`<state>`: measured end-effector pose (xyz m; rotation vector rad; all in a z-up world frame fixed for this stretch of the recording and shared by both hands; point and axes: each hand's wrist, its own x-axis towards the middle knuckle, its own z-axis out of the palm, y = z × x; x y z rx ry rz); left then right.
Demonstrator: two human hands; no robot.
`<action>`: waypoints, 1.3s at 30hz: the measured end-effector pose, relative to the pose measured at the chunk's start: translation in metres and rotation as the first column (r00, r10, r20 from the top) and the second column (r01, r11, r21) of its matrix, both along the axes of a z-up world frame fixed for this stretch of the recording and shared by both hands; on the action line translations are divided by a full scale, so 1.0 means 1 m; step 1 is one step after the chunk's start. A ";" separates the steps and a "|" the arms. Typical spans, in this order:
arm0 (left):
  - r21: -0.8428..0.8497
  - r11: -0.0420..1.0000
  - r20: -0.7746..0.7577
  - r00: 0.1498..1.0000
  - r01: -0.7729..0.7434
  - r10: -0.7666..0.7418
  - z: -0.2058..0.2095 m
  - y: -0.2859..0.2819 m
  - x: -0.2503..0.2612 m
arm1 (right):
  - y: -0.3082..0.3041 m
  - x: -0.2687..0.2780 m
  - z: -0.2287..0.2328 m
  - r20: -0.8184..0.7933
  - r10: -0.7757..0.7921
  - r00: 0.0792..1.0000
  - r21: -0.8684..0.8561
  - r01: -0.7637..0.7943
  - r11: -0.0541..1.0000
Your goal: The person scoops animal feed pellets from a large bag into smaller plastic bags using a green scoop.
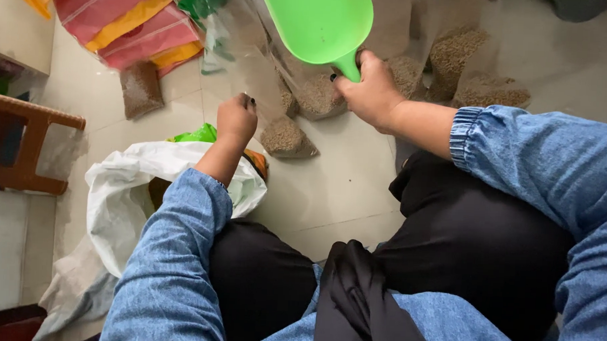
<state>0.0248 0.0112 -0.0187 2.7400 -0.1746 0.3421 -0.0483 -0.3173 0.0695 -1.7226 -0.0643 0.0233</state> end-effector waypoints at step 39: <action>0.234 0.892 -0.467 0.849 0.387 -0.246 0.055 0.018 -0.093 | 0.015 -0.004 0.023 -0.037 0.157 0.987 -0.220 -0.161 0.962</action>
